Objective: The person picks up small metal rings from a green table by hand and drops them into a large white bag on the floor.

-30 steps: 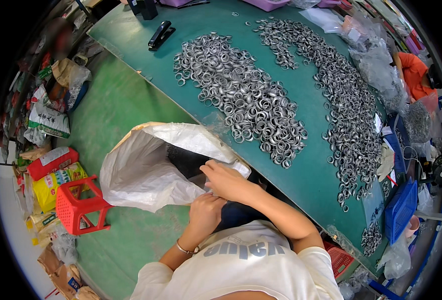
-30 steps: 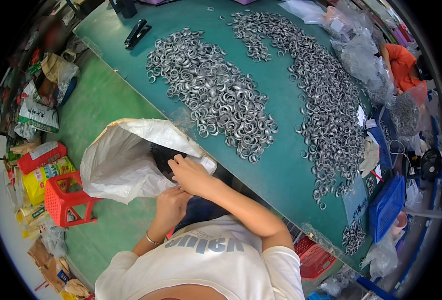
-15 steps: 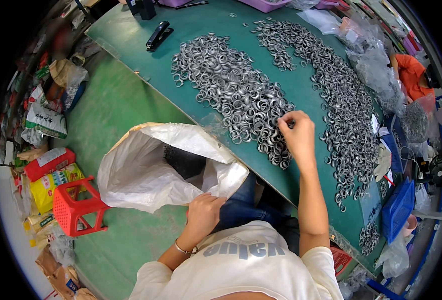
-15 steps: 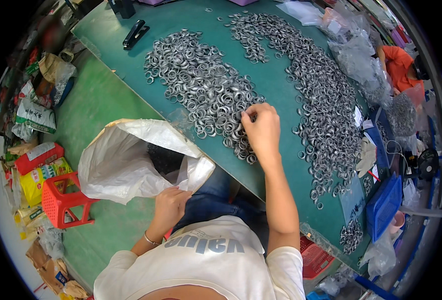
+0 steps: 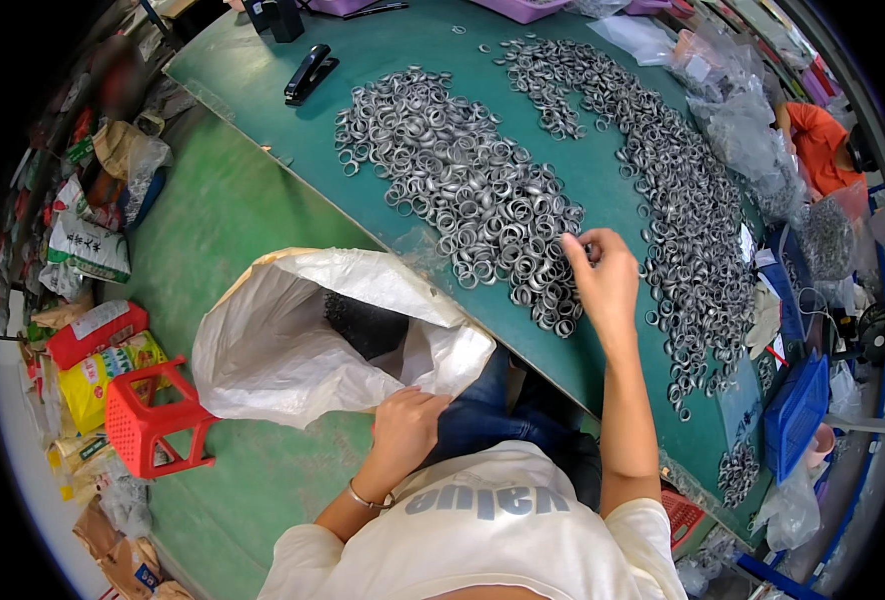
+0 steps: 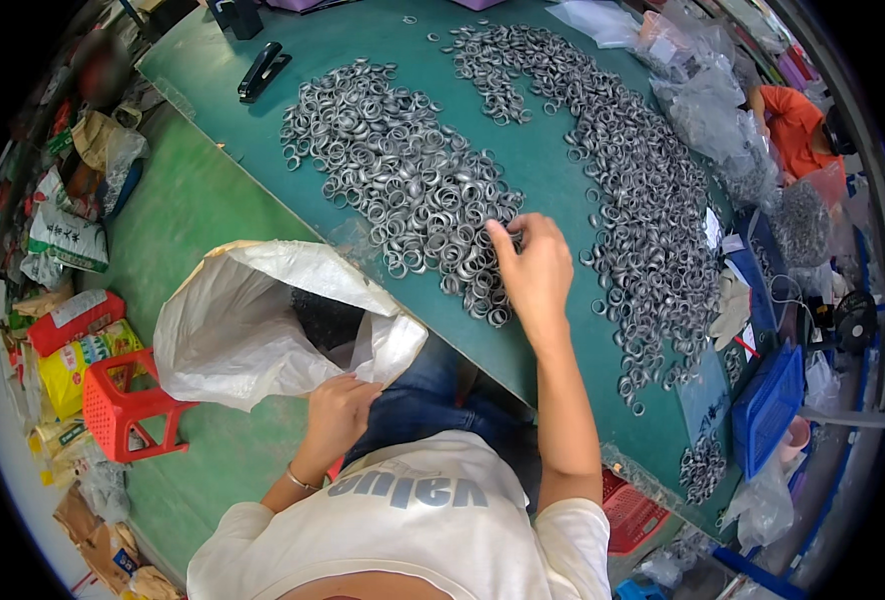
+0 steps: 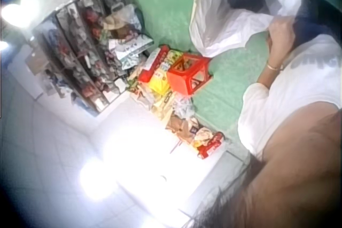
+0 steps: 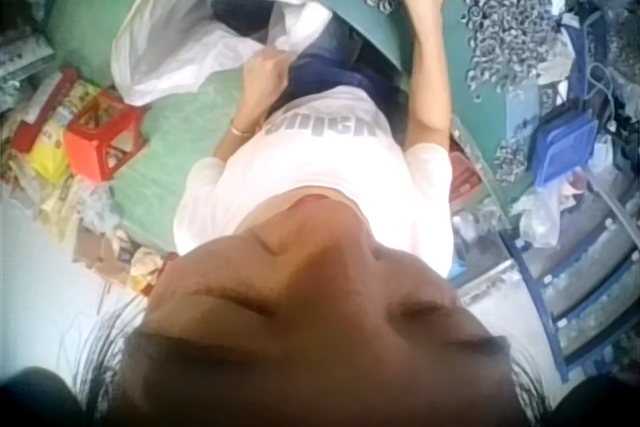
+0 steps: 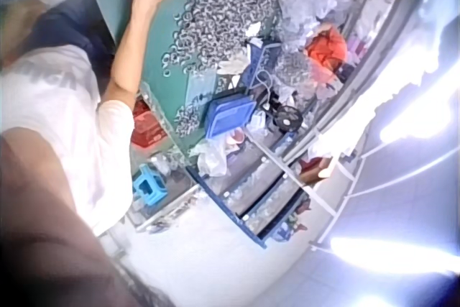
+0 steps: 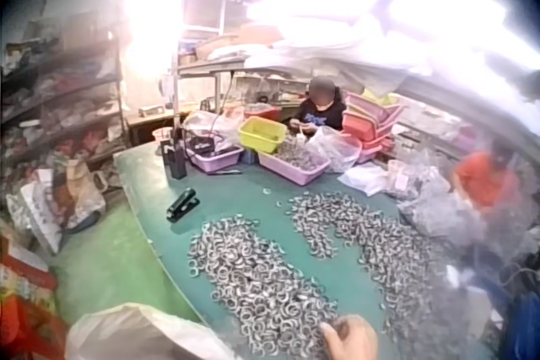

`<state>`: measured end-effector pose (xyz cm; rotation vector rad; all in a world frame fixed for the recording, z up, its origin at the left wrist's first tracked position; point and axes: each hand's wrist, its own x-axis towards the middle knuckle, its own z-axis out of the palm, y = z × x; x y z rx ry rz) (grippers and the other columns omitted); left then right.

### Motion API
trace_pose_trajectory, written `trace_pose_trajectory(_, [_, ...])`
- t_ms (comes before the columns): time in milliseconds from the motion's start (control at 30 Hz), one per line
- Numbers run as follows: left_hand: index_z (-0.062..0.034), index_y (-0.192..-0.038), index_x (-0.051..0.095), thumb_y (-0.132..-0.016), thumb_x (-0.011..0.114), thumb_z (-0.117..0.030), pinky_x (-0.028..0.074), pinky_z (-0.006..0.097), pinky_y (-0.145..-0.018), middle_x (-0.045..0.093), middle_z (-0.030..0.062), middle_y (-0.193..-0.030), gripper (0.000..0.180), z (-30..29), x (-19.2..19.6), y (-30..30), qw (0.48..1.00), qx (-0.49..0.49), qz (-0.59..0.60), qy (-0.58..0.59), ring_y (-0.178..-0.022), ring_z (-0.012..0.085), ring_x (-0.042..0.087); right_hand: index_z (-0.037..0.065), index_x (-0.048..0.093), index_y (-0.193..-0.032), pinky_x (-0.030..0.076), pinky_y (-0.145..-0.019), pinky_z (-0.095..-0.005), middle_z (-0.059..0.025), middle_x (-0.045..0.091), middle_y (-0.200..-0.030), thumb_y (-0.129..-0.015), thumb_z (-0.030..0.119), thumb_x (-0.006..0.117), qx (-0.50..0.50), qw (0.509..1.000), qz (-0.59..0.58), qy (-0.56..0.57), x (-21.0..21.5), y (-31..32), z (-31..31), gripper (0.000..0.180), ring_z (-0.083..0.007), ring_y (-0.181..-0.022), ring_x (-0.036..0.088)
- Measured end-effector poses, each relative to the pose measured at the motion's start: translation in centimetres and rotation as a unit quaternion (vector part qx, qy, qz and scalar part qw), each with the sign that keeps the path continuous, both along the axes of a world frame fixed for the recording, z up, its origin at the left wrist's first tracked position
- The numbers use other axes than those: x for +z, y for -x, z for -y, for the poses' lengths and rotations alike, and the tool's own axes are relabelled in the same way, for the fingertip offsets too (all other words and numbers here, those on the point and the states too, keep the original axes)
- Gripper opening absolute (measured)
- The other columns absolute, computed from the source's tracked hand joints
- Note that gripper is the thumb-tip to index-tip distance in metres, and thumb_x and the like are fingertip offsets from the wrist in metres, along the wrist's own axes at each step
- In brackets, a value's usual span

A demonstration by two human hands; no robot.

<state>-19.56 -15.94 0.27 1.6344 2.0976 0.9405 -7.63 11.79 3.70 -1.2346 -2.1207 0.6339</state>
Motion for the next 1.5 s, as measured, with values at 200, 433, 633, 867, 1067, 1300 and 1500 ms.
trace_pose_trajectory(200, [-0.0046, -0.086, 0.071, -0.075, 0.065, -0.002, 0.054, 0.042, -0.083, 0.07, 0.0123, -0.08, 0.013, 0.1, -0.1, 0.0, 1.0, -0.001, 0.004, 0.001, -0.077, 0.0337, 0.066, -0.004, 0.064, -0.072, 0.036, -0.047, -0.0316, -0.0044, 0.05, -0.052, -0.08, 0.02, 0.073, -0.008, 0.991, -0.044, 0.128, 0.0, -0.2, -1.0, 0.027, -0.0101, -0.049, 0.043])
trace_pose_trajectory(433, [-0.0049, -0.085, 0.071, -0.075, 0.064, -0.003, 0.054, 0.042, -0.082, 0.07, 0.0124, -0.079, 0.013, 0.4, -0.4, 0.0, 1.0, 0.002, -0.004, 0.004, -0.076, 0.0329, 0.066, 0.007, 0.059, -0.096, 0.031, -0.049, -0.0181, 0.0024, 0.056, -0.077, -0.084, 0.001, 0.053, 0.202, 0.798, -0.293, 0.487, 3.9, 1.8, 6.5, 0.015, -0.0038, -0.056, 0.041])
trace_pose_trajectory(633, [-0.0051, -0.086, 0.071, -0.073, 0.065, -0.002, 0.054, 0.042, -0.081, 0.069, 0.0123, -0.079, 0.015, 0.0, 0.2, 0.0, 1.0, -0.01, -0.006, 0.017, -0.075, 0.0326, 0.065, -0.001, 0.059, -0.102, 0.049, -0.068, -0.0307, -0.0131, 0.063, -0.09, -0.085, 0.001, 0.055, 0.381, 0.911, -0.082, 0.136, -5.8, 6.5, 13.6, 0.017, -0.0213, -0.078, 0.062])
trace_pose_trajectory(867, [-0.0054, -0.085, 0.071, -0.073, 0.065, -0.002, 0.054, 0.042, -0.081, 0.069, 0.0126, -0.078, 0.014, 0.4, -0.1, 0.0, 1.0, 0.006, -0.004, 0.006, -0.074, 0.0325, 0.065, -0.001, 0.066, -0.091, 0.049, -0.071, -0.0335, -0.0133, 0.064, -0.085, -0.082, 0.006, 0.065, 0.247, 0.944, -0.118, 0.185, 4.2, 3.3, 8.2, 0.011, -0.026, -0.082, 0.064])
trace_pose_trajectory(1067, [-0.0051, -0.085, 0.071, -0.073, 0.065, -0.003, 0.054, 0.042, -0.082, 0.069, 0.0125, -0.078, 0.013, 0.0, -0.1, 0.0, 1.0, -0.006, -0.001, -0.002, -0.074, 0.0329, 0.065, -0.001, 0.065, -0.087, 0.046, -0.077, -0.0386, -0.0117, 0.06, -0.091, -0.079, 0.008, 0.071, 0.119, 0.993, -0.001, -0.019, 2.0, 2.1, 2.7, 0.013, -0.0287, -0.088, 0.056])
trace_pose_trajectory(1300, [-0.0051, -0.084, 0.072, -0.074, 0.065, -0.003, 0.055, 0.043, -0.081, 0.069, 0.0121, -0.075, 0.012, 0.1, 0.0, 0.0, 1.0, 0.0, 0.002, 0.002, -0.073, 0.0334, 0.066, 0.001, 0.065, -0.083, 0.044, -0.081, -0.0387, -0.0099, 0.057, -0.091, -0.075, 0.011, 0.075, 0.148, 0.988, -0.006, -0.03, 1.6, 1.9, 2.1, 0.016, -0.0291, -0.092, 0.053])
trace_pose_trajectory(1500, [-0.0016, -0.113, 0.061, -0.079, 0.065, -0.006, 0.045, 0.036, -0.095, 0.061, 0.0158, -0.114, 0.034, -1.1, -0.1, 0.3, 0.99, 0.059, 0.093, -0.083, -0.106, 0.0285, 0.059, 0.0, 0.064, -0.079, 0.044, -0.079, -0.0377, -0.0104, 0.056, -0.089, -0.073, 0.009, 0.075, 0.145, 0.989, -0.035, -0.002, 0.4, 1.8, 1.7, 0.016, -0.0286, -0.088, 0.054])
